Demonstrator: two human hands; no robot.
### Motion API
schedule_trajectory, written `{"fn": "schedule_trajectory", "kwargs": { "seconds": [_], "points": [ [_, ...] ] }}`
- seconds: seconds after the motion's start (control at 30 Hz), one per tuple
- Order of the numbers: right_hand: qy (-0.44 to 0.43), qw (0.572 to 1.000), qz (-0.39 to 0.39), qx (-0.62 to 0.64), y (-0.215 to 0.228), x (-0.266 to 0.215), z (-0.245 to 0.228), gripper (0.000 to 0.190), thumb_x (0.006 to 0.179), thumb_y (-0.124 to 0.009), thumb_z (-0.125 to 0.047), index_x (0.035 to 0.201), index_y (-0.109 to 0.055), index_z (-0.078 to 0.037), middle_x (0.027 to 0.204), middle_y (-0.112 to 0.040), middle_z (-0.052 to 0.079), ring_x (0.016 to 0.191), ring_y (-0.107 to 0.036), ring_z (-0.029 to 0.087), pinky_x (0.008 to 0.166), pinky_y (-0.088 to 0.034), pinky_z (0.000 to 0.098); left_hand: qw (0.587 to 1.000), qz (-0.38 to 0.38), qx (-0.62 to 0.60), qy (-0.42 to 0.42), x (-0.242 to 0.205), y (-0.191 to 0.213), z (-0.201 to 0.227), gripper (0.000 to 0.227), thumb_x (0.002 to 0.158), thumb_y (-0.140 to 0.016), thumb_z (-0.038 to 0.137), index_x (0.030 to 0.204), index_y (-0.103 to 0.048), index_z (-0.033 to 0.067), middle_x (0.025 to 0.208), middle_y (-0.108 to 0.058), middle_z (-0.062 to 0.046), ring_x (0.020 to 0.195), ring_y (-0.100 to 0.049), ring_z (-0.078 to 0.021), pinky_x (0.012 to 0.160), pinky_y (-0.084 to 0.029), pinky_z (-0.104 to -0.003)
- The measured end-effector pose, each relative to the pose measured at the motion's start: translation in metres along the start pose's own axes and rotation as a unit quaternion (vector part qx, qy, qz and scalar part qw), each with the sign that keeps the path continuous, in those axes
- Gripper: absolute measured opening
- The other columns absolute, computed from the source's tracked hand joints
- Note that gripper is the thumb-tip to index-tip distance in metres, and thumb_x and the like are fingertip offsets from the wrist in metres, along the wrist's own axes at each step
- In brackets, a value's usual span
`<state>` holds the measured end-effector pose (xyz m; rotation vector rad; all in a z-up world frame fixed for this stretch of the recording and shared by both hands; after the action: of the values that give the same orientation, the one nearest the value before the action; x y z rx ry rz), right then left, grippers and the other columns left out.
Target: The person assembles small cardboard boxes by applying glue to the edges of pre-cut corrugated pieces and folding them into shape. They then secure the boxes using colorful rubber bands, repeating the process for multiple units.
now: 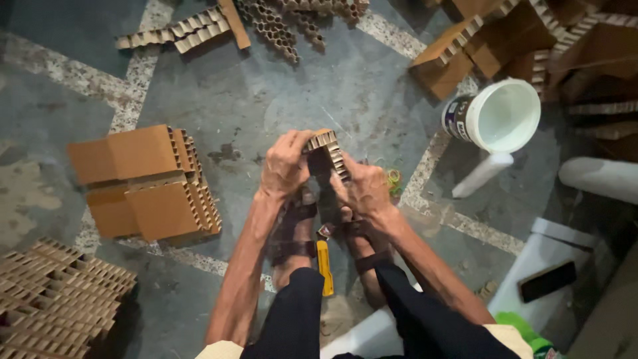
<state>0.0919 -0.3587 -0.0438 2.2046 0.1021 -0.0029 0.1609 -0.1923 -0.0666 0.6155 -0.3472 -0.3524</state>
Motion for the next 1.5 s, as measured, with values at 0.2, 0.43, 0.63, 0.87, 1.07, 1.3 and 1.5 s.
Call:
{"fn": "schedule_trajectory", "kwargs": {
  "seconds": [0.2,0.43,0.63,0.87,1.07,1.3,1.5],
  "points": [
    [-0.070,0.997,0.021,0.008,-0.010,-0.011,-0.001,0.055,0.088,-0.070,-0.022,0.137,-0.059,0.000,0.081,-0.070,0.026,0.073,-0.070,0.042,0.068,-0.056,0.0492,0.989,0.008,-0.110,0.098,0.010,0.007,0.005,0.044,0.081,-0.082,0.016,0.118,-0.065,0.0003,0.110,-0.065,-0.020,0.094,-0.070,-0.0350,0.081,-0.057,-0.042],
    [-0.141,0.894,-0.044,0.424,-0.034,0.006,0.042,0.056,0.109,-0.040,-0.033,0.153,-0.048,0.000,0.148,-0.059,0.021,0.135,-0.055,0.027,0.114,-0.040,0.0329,0.979,-0.002,-0.070,0.194,0.012,-0.003,0.007,0.052,0.069,-0.095,0.036,0.104,-0.075,0.0017,0.100,-0.073,-0.015,0.091,-0.073,-0.0310,0.082,-0.058,-0.039],
    [-0.135,0.829,-0.081,0.537,-0.028,0.017,0.040,0.058,0.106,-0.043,-0.034,0.150,-0.049,0.001,0.147,-0.059,0.017,0.139,-0.054,0.023,0.119,-0.039,0.0329,0.954,0.057,-0.081,0.283,-0.001,-0.009,0.016,0.051,0.070,-0.093,0.037,0.104,-0.075,0.0038,0.098,-0.074,-0.012,0.088,-0.073,-0.0253,0.081,-0.058,-0.036],
    [-0.250,0.945,0.059,0.205,0.036,-0.007,0.103,0.024,0.097,-0.071,-0.020,0.112,-0.078,-0.003,0.100,-0.081,0.014,0.090,-0.076,0.025,0.080,-0.062,0.0335,0.957,0.064,-0.088,0.270,-0.003,-0.004,0.021,0.047,0.072,-0.093,0.034,0.105,-0.076,0.0043,0.098,-0.074,-0.011,0.087,-0.073,-0.0248,0.081,-0.058,-0.036],
    [-0.057,0.997,-0.058,-0.003,0.029,-0.020,0.132,0.013,0.084,-0.079,-0.015,0.093,-0.073,-0.007,0.087,-0.071,0.015,0.079,-0.069,0.035,0.069,-0.055,0.0425,0.954,0.056,-0.098,0.276,-0.004,-0.003,0.022,0.047,0.071,-0.093,0.033,0.104,-0.074,0.0038,0.097,-0.074,-0.011,0.087,-0.074,-0.0251,0.080,-0.058,-0.036],
    [-0.056,0.994,-0.079,-0.053,0.001,-0.023,0.145,0.014,0.088,-0.075,-0.018,0.092,-0.070,-0.006,0.086,-0.065,0.016,0.081,-0.066,0.038,0.070,-0.053,0.0478,0.958,0.074,-0.095,0.260,-0.007,-0.005,0.016,0.051,0.071,-0.093,0.034,0.107,-0.074,0.0023,0.103,-0.073,-0.013,0.092,-0.073,-0.0276,0.084,-0.058,-0.037],
    [-0.042,0.993,-0.078,-0.083,0.005,-0.021,0.127,0.018,0.094,-0.073,-0.016,0.097,-0.066,0.001,0.087,-0.066,0.018,0.076,-0.068,0.034,0.067,-0.054,0.0430,0.959,0.073,-0.090,0.260,-0.009,-0.006,0.012,0.054,0.070,-0.093,0.035,0.108,-0.073,0.0021,0.102,-0.073,-0.014,0.092,-0.073,-0.0285,0.084,-0.058,-0.038]
  ]
}}
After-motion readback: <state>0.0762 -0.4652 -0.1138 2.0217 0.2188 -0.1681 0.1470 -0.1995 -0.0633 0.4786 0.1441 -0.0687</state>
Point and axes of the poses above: each hand's wrist, its own x-axis towards the middle knuckle, its own y-axis out of the back of the hand, z = x × y, the point moved 5 cm from there along x, towards the middle knuckle
